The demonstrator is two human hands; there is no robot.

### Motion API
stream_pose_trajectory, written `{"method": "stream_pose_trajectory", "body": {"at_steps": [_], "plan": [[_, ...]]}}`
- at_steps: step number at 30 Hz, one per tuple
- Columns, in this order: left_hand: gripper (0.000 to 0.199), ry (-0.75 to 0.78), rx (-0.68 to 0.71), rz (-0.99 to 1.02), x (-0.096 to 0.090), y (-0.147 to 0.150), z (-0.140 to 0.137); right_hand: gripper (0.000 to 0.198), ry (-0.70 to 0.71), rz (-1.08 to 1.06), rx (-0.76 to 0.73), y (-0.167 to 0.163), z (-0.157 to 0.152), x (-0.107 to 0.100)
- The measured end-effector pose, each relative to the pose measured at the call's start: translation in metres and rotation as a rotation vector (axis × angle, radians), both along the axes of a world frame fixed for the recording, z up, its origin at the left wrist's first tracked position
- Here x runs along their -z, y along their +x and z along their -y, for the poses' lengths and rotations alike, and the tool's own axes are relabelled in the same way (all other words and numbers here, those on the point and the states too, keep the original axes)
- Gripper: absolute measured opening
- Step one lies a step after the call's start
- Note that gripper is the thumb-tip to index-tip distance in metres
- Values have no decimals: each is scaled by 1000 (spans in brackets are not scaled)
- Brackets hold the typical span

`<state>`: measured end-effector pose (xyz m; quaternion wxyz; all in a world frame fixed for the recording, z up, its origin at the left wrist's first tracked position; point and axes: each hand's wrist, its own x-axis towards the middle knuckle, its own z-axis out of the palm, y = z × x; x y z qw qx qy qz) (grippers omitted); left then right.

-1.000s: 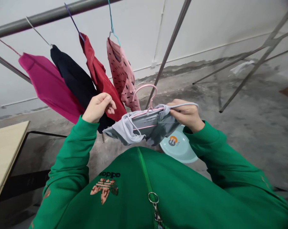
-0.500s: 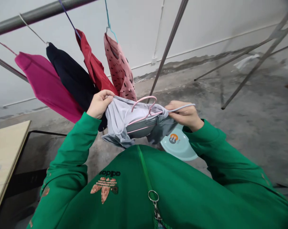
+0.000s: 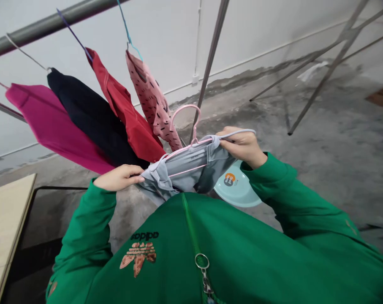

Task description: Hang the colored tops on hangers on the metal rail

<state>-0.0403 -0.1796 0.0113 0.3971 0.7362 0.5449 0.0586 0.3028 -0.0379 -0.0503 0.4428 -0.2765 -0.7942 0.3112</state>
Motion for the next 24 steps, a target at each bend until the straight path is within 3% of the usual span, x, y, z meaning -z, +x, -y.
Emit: {"method": "stream_pose_trajectory", "body": {"at_steps": [4, 7, 11, 14, 19, 24], "plan": [[26, 381, -320, -143, 23, 21, 11, 31, -33, -3, 28, -4, -4, -1], [22, 602, -511, -142, 37, 29, 14, 34, -96, -11, 5, -6, -8, -5], [19, 811, -610, -111, 37, 26, 16, 39, -245, 12, -109, -6, -21, -10], [18, 897, -622, -128, 31, 19, 18, 40, -288, 33, -34, 2, -33, -14], [16, 983, -725, -178, 25, 15, 21, 29, -16, 212, 477, 17, -29, -22], [17, 1068, -725, -243, 21, 30, 20, 35, 176, 279, 536, -15, 3, -17]]}}
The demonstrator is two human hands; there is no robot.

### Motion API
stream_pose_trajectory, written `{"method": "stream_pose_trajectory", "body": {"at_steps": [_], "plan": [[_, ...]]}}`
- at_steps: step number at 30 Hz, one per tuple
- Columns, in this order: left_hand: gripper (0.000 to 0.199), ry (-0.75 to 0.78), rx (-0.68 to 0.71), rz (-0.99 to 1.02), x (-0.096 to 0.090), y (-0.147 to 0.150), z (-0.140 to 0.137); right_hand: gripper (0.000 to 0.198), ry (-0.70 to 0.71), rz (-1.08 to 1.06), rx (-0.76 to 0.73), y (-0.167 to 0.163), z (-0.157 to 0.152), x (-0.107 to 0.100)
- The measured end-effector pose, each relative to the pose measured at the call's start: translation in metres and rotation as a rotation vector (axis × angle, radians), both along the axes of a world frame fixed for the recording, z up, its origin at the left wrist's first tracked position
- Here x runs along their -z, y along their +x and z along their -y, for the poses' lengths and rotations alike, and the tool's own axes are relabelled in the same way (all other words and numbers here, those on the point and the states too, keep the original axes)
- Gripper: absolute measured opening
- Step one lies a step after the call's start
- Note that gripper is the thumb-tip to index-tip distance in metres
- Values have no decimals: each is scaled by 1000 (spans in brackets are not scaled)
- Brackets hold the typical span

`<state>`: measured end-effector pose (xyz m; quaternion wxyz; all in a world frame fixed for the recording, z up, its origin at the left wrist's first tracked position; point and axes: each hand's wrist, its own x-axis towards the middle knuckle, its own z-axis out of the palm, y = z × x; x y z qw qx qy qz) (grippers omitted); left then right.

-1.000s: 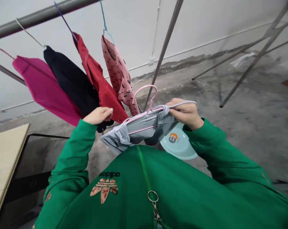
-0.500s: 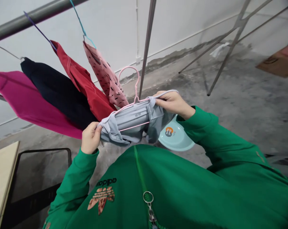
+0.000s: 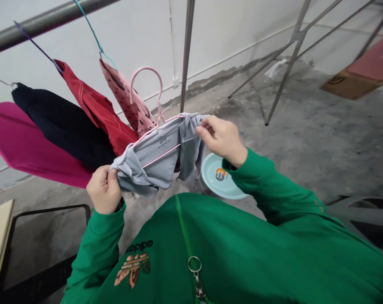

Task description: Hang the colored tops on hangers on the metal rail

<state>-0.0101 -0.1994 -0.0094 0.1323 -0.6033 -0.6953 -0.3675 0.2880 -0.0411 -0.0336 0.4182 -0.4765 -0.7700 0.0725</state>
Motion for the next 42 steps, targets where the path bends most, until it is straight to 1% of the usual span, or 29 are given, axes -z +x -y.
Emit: {"method": "stream_pose_trajectory", "body": {"at_steps": [3, 5, 7, 9, 10, 13, 14, 15, 17, 19, 20, 22, 24, 25, 26, 27, 28, 30, 31, 32, 34, 37, 39, 42], "plan": [[19, 22, 10, -51, 0, 13, -1, 40, 80, -48, 108, -31, -1, 13], [20, 41, 11, -75, 2, 19, -1, 32, 87, -65, 180, -44, -10, 20], [19, 56, 4, -85, 6, 20, -1, 20, 50, -85, 184, -49, -19, 24], [18, 60, -10, -91, 10, 18, -2, 16, -29, -186, 101, -46, -27, 24], [18, 60, -25, -93, 12, 15, -2, 17, -88, -292, 37, -42, -31, 22], [17, 71, -95, -100, 17, 7, -3, 26, -361, -700, -228, -31, -39, 14], [17, 79, -123, -100, 18, 5, -4, 29, -457, -805, -314, -28, -40, 11], [17, 85, -147, -98, 19, 3, -5, 31, -539, -875, -389, -27, -39, 8], [18, 100, -183, -92, 20, 0, -7, 36, -646, -921, -499, -26, -29, 3], [18, 121, -203, -80, 20, -3, -8, 39, -690, -867, -576, -27, -11, 2], [18, 134, -206, -74, 20, -4, -8, 39, -695, -787, -634, -27, -1, 3], [17, 163, -205, -64, 19, -10, -8, 37, -640, -521, -754, -26, 19, 9], [16, 171, -199, -59, 18, -17, -6, 32, -510, -203, -793, -21, 29, 19], [16, 165, -192, -59, 18, -20, -5, 29, -448, -76, -761, -17, 30, 24], [16, 157, -185, -58, 18, -24, -3, 26, -401, 2, -691, -12, 28, 30], [15, 147, -179, -57, 18, -27, -3, 25, -364, 19, -590, -7, 23, 34], [14, 153, -181, -56, 18, -30, -2, 25, -333, -16, -473, -2, 15, 39], [15, 218, -202, -66, 18, -33, -2, 28, -253, -178, -238, 8, -4, 44], [15, 262, -217, -77, 18, -34, -3, 32, -207, -258, -153, 11, -14, 46], [16, 301, -221, -90, 18, -35, -4, 36, -166, -311, -104, 14, -23, 46], [18, 355, -203, -110, 16, -36, -6, 38, -103, -319, -80, 18, -38, 47], [17, 391, -150, -121, 13, -36, -8, 25, -45, -253, -51, 18, -50, 48], [15, 408, -127, -124, 11, -36, -7, 15, -45, -239, -8, 16, -53, 49], [13, 415, -106, -132, 9, -39, -4, 11, -55, -229, 24, 17, -53, 49]]}}
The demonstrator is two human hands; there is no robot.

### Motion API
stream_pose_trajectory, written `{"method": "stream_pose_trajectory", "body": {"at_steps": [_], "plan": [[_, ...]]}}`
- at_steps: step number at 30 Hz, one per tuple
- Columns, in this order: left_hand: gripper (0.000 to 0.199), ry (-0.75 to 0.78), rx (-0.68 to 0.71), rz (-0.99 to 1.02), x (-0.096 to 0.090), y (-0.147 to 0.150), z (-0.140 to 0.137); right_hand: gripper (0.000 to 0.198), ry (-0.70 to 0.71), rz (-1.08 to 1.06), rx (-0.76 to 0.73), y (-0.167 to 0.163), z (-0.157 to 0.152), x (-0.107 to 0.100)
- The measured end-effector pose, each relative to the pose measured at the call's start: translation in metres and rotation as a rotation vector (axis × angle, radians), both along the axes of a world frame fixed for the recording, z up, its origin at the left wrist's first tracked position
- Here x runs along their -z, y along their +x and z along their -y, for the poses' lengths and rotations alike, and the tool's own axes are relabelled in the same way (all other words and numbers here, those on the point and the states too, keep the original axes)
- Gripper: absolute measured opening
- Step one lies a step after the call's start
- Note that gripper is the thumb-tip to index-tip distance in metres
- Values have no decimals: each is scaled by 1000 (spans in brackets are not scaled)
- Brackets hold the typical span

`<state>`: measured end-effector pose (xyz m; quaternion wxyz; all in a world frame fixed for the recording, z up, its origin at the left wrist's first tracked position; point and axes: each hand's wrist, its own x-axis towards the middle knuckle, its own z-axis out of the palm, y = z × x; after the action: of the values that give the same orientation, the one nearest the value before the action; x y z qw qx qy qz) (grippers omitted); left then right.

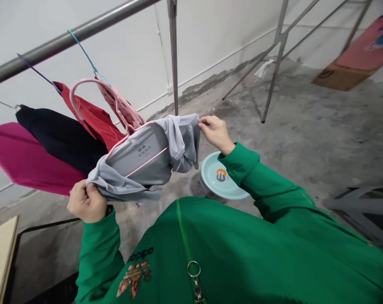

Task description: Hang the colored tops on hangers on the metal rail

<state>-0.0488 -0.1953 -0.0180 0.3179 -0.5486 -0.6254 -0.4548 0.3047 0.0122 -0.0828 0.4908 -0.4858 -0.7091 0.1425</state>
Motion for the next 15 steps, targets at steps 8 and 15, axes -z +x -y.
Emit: {"method": "stream_pose_trajectory", "body": {"at_steps": [8, 15], "plan": [[15, 1, 13, -31, 2, -12, 8, 13, 14, -36, 145, 11, -8, -11], [11, -42, 71, -29, 1, -11, 8, 20, -52, 191, -140, 24, 2, -25]]}}
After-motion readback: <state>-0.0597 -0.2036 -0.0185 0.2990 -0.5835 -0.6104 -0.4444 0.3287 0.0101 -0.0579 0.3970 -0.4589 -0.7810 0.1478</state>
